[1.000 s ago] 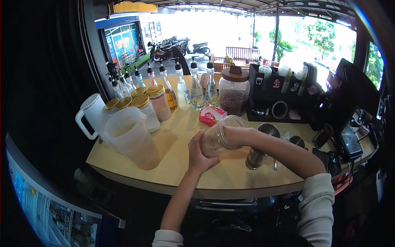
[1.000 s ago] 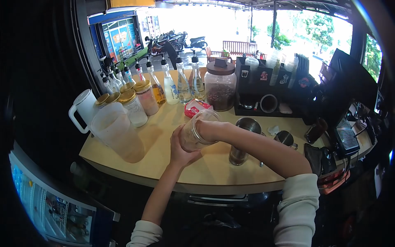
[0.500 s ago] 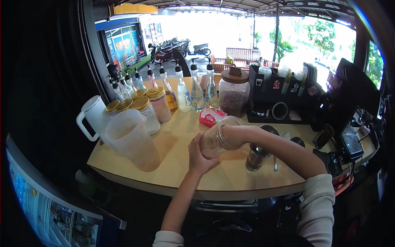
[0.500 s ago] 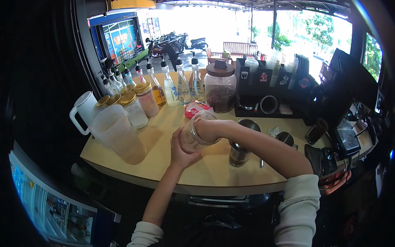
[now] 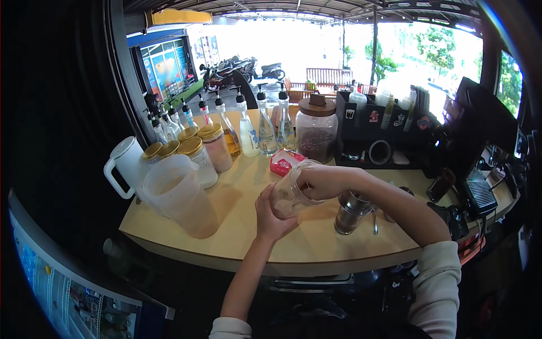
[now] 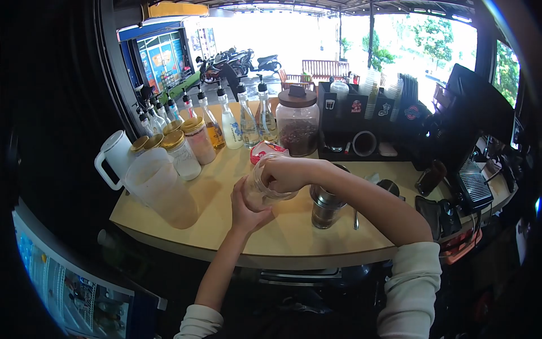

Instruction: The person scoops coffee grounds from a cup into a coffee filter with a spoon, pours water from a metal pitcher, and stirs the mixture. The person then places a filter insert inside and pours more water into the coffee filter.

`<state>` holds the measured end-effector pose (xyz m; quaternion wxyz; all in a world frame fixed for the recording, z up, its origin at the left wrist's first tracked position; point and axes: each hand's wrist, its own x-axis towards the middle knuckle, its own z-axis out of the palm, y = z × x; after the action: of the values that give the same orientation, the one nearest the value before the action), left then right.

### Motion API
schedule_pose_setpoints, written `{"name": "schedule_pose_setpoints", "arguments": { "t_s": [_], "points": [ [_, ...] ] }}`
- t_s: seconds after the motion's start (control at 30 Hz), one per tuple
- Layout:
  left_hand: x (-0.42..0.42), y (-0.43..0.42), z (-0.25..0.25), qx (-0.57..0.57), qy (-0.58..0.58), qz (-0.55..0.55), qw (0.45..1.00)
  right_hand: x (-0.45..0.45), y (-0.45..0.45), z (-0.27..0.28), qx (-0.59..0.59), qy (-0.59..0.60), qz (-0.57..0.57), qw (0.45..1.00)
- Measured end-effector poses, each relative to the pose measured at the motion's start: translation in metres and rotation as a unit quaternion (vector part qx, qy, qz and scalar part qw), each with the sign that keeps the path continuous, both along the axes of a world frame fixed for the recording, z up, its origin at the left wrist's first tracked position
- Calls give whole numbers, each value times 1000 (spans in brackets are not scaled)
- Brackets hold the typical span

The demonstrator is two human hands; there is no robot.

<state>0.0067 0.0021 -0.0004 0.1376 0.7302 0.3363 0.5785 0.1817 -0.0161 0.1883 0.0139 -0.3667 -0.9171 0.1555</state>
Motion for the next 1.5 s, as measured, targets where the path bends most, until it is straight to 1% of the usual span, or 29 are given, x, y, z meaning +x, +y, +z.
{"name": "schedule_pose_setpoints", "arguments": {
  "t_s": [0.1,0.17,0.3,0.5,0.57,0.6,0.67,0.8,0.9,0.93,1.0,1.03,1.07,1.13,1.2,1.27,1.3,1.37,1.4,1.47,1.5],
  "points": [
    [-2,0,-2,-8,20,1,1000,6,-8,9,-18,15,-23,999],
    [-2,0,-2,-11,23,20,999,11,-13,13,-16,72,-23,997],
    [-2,-2,-2,-9,17,19,1000,18,-17,17,-19,63,-37,997],
    [-2,-3,-2,-11,30,21,999,24,-24,19,-38,119,-59,990],
    [-1,-5,1,-12,28,29,999,27,-25,20,-79,155,-96,980],
    [-1,-6,2,-12,26,26,999,30,-25,20,-78,154,-99,980],
    [0,-7,3,-7,17,31,999,37,-24,20,-144,202,-123,961],
    [-1,-7,3,-2,9,37,999,39,-27,19,-142,233,-138,952],
    [1,-5,1,7,-12,21,1000,31,-32,15,-24,162,-105,981],
    [0,-4,0,5,-7,7,1000,26,-31,8,-26,163,-105,981],
    [1,-4,-1,0,-1,-8,1000,14,-26,-8,46,101,-84,990],
    [2,-5,0,4,-9,-24,1000,6,-27,-7,-4,72,-115,991],
    [2,-5,1,9,-18,-39,999,2,-23,-12,-6,74,-115,991],
    [1,-3,0,26,-1,-38,999,-4,-12,-25,63,-10,-37,997],
    [0,-3,0,43,16,-36,998,-7,-2,-37,66,-32,-39,997],
    [0,-4,3,37,19,-38,998,-8,15,-54,54,-143,-9,988],
    [-1,-4,3,36,19,-37,998,-7,18,-58,53,-144,-8,988],
    [-1,-4,3,30,17,-37,999,-3,23,-68,70,-103,34,992],
    [-1,-4,4,29,16,-36,999,-2,20,-63,69,-105,35,991],
    [-1,-5,4,31,16,-35,999,-1,11,-53,10,-20,-6,1000],
    [-1,-5,5,29,15,-34,999,0,13,-56,8,-20,-4,1000]
  ]
}}
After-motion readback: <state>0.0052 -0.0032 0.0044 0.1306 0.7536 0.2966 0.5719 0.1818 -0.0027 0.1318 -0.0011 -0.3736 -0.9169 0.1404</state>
